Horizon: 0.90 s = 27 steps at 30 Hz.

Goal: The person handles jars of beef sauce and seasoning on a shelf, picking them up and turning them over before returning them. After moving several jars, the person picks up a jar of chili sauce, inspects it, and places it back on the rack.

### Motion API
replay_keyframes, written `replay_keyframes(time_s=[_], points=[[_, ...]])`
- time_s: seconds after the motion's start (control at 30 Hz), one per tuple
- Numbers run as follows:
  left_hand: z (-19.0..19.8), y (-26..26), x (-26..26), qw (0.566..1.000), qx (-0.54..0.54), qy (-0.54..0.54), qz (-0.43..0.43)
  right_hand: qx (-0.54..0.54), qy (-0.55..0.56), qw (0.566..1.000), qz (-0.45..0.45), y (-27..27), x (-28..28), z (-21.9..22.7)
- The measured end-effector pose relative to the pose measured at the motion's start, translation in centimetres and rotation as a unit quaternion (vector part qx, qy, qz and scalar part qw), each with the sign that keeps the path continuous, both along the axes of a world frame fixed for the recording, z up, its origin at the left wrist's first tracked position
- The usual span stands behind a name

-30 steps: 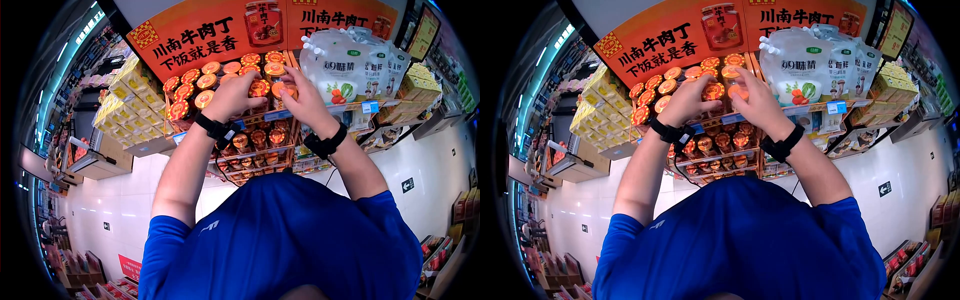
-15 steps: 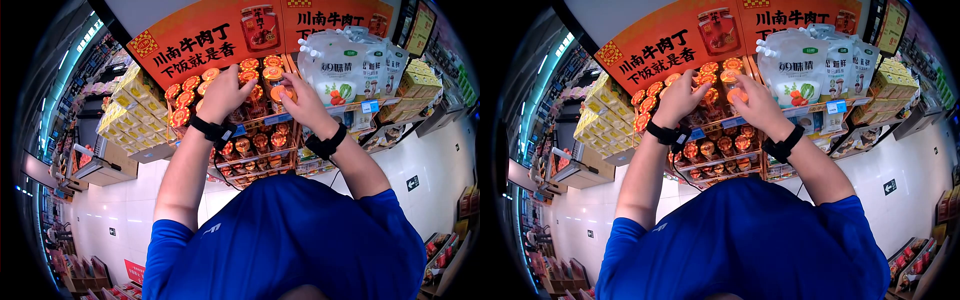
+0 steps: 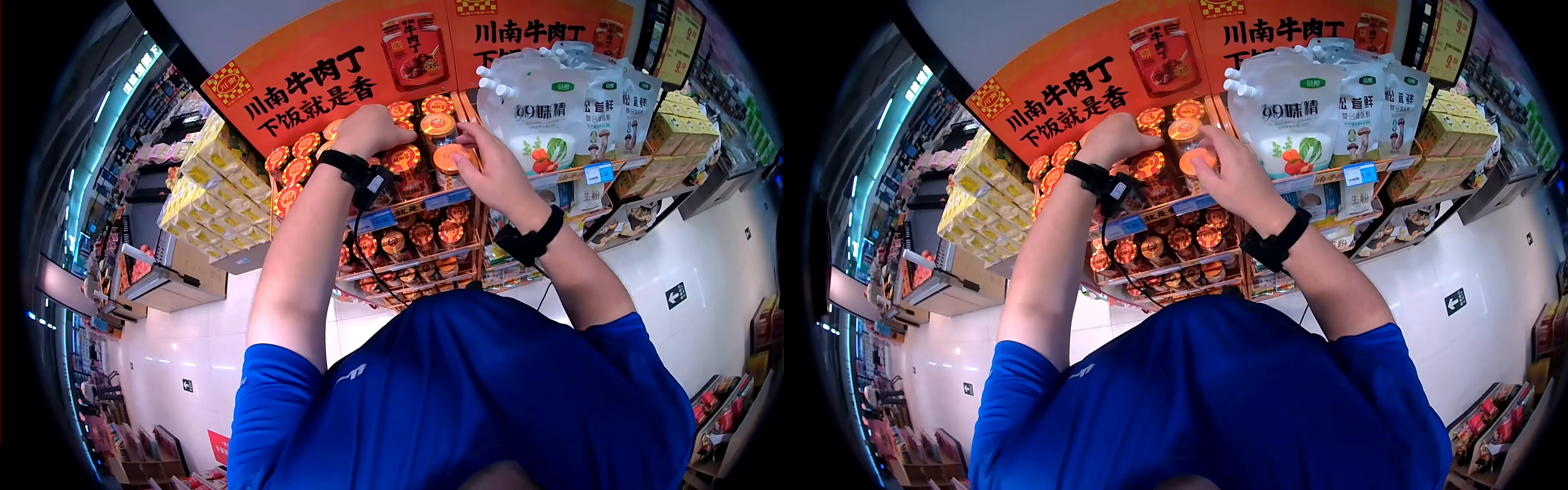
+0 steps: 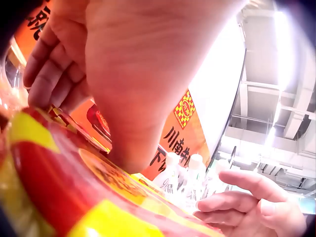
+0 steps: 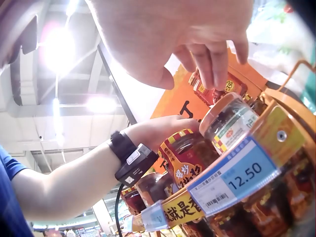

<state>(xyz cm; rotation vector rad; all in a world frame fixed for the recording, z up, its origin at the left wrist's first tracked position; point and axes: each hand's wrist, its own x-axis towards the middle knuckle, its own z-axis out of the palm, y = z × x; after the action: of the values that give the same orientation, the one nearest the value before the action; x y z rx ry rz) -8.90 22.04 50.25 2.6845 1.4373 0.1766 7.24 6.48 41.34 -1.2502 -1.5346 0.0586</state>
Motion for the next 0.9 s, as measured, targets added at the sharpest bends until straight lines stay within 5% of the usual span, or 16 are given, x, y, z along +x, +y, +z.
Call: replay_keyframes(time_s=[0.4, 0.47, 0.57, 0.67, 0.73, 0.8, 0.83, 0.9], points=[[8.8, -5.5, -3.6, 0.958, 0.136, -0.218, -0.130, 0.004, 0.011, 0.998, 0.062, 1.2, 0.2, 4.5], [8.8, -5.8, -3.7, 0.952, 0.135, -0.239, -0.136, -0.017, 0.144, 0.970, 0.197, 1.9, -0.6, 5.4], [8.2, -7.9, -3.7, 0.943, -0.013, -0.293, -0.158, -0.106, 0.246, 0.907, 0.325, 0.7, -2.0, 6.7], [6.2, -8.6, -3.7, 0.938, -0.009, -0.323, -0.125, -0.134, 0.257, 0.891, 0.349, 0.5, -2.4, 6.0], [4.5, -8.8, -4.1, 0.896, -0.071, -0.408, -0.160, -0.141, 0.248, 0.897, 0.338, 0.6, -2.5, 5.1], [3.5, -8.6, -4.9, 0.912, -0.091, -0.364, -0.164, -0.125, 0.331, 0.853, 0.384, 0.8, -2.5, 3.8], [2.2, -7.9, -5.1, 0.861, -0.210, -0.423, -0.189, -0.124, 0.331, 0.853, 0.384, 0.8, -2.3, 3.6], [-0.1, -7.2, -5.6, 0.760, -0.380, -0.473, -0.233, -0.169, 0.449, 0.738, 0.475, 0.6, -1.9, 3.2]])
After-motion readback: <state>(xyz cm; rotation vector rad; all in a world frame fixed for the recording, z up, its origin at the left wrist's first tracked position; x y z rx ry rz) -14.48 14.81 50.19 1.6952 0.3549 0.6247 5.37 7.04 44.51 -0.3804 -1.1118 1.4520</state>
